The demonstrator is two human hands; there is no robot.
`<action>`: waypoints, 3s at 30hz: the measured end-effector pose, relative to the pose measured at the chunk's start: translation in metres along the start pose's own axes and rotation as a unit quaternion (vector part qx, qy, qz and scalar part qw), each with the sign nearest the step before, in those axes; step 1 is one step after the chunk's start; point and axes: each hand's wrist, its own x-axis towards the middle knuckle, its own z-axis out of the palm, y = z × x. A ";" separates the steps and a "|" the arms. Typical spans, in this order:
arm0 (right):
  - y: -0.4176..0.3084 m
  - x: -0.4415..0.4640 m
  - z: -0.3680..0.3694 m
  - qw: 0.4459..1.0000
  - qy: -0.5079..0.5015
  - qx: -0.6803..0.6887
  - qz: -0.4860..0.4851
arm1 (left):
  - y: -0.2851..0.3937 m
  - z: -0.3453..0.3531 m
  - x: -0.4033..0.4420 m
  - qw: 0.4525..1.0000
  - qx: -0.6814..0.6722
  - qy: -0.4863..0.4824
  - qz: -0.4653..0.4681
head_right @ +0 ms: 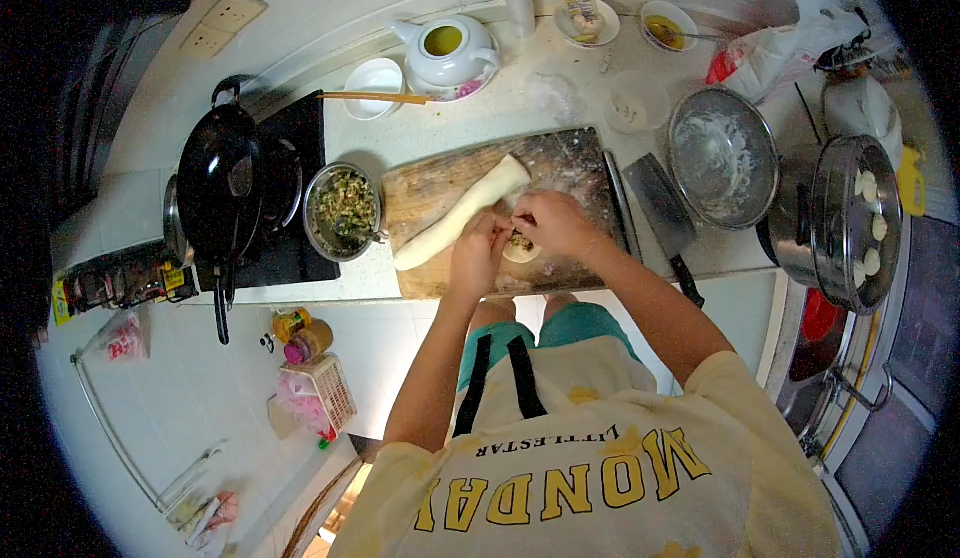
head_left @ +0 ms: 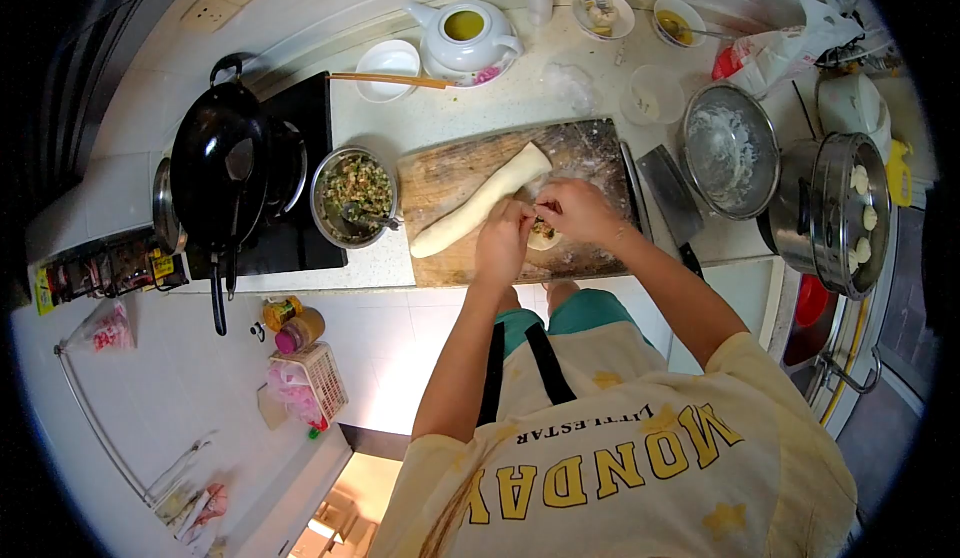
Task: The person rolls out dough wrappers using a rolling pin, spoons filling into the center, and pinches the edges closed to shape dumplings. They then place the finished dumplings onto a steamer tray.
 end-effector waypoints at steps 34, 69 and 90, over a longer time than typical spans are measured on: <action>0.002 0.001 -0.001 0.998 0.043 0.006 -0.035 | -0.004 0.007 -0.004 0.995 -0.079 0.038 -0.049; -0.001 -0.002 0.000 0.996 0.078 0.015 -0.039 | -0.002 0.011 0.002 0.994 -0.064 0.070 -0.056; -0.001 -0.001 -0.008 0.998 0.036 -0.001 -0.058 | 0.000 0.009 0.012 0.994 -0.084 0.013 -0.074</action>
